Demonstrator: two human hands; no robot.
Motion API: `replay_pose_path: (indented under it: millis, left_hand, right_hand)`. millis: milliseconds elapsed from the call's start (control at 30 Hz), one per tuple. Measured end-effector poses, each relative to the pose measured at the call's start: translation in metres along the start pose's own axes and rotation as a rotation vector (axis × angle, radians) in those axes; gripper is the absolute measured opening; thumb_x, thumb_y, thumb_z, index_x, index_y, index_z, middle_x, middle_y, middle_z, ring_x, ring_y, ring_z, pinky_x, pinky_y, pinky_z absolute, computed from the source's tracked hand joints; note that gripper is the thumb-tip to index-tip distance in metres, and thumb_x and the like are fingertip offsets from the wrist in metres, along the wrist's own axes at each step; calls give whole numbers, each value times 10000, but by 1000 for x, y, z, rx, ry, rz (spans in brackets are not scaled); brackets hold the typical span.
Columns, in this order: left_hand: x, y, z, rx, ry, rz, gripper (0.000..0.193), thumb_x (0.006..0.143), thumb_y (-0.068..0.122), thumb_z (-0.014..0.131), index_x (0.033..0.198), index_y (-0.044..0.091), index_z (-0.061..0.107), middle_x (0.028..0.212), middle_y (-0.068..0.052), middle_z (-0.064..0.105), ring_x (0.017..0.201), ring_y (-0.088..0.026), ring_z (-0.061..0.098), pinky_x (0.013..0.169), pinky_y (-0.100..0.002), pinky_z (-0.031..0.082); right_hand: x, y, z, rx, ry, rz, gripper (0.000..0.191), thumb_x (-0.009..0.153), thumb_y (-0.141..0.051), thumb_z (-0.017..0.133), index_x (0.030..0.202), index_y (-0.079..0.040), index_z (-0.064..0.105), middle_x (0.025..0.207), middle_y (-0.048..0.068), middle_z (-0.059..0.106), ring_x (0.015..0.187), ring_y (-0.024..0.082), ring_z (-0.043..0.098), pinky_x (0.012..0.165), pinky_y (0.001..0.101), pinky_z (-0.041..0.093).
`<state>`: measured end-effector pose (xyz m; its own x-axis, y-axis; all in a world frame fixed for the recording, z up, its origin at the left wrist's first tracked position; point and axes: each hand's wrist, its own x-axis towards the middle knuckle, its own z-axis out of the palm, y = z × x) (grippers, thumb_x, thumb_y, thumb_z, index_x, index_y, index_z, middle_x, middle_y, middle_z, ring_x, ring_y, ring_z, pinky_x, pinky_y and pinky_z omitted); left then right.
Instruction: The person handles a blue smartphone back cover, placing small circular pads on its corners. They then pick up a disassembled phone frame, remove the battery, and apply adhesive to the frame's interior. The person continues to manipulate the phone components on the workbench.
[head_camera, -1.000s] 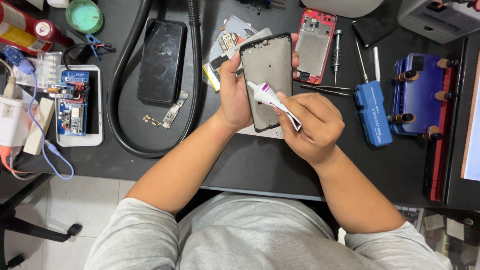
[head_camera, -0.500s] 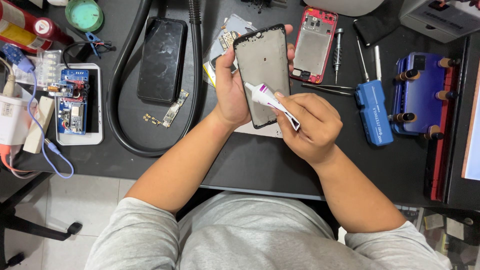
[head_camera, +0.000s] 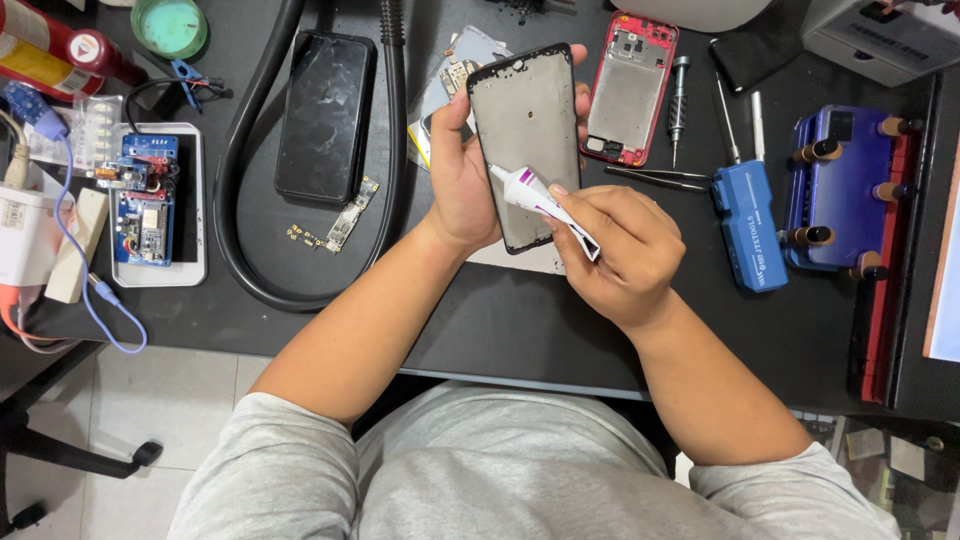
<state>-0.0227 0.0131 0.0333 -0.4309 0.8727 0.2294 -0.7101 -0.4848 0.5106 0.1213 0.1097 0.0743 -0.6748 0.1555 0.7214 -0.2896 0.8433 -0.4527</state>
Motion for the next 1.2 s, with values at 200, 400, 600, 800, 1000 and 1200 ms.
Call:
replay_pose_path:
  millis: [200, 400, 600, 800, 1000, 1200]
  left_hand:
    - [1, 2, 0, -17, -17, 12, 832, 1069, 623, 226, 1603, -5, 337, 1288, -91, 604, 1153, -185, 578, 1078, -315, 464]
    - [1, 4, 1, -23, -15, 20, 842, 1071, 626, 230, 1609, -15, 322, 1287, -103, 592, 1146, -187, 567, 1074, -307, 460]
    - [0, 5, 2, -28, -27, 8, 838, 1068, 631, 231, 1613, 0, 320, 1288, -97, 590, 1124, -181, 569, 1030, -305, 482]
    - [1, 6, 2, -29, -27, 11, 834, 1070, 630, 227, 1610, 2, 326, 1284, -100, 598, 1124, -183, 575, 1031, -307, 487]
    - [0, 6, 1, -18, -17, 20, 830, 1076, 620, 227, 1603, -11, 336, 1289, -111, 600, 1149, -183, 579, 1071, -304, 475]
    - [0, 7, 1, -45, -24, 9, 816, 1079, 614, 233, 1605, -1, 338, 1287, -102, 602, 1133, -185, 596, 1040, -309, 493]
  right_hand:
    - [0, 0, 0, 7, -7, -9, 235, 862, 50, 856, 1065, 37, 739, 902, 126, 703, 810, 262, 723, 711, 340, 557]
    - [1, 1, 0, 15, -14, -29, 230, 867, 54, 847, 1069, 38, 738, 902, 126, 703, 818, 267, 729, 713, 342, 561]
    - [0, 1, 0, 25, -11, -28, 229, 873, 51, 846, 1070, 42, 731, 906, 128, 703, 827, 267, 735, 713, 341, 564]
    - [0, 1, 0, 29, -13, -33, 234, 873, 49, 850, 1075, 40, 732, 902, 125, 700, 827, 266, 736, 713, 343, 565]
    - [-1, 2, -1, 31, -16, -38, 257, 857, 62, 842, 1090, 37, 737, 898, 122, 694, 828, 264, 732, 709, 344, 558]
    - [-2, 2, 0, 34, -23, -43, 288, 848, 59, 841, 1115, 27, 739, 894, 119, 678, 841, 268, 732, 715, 347, 559]
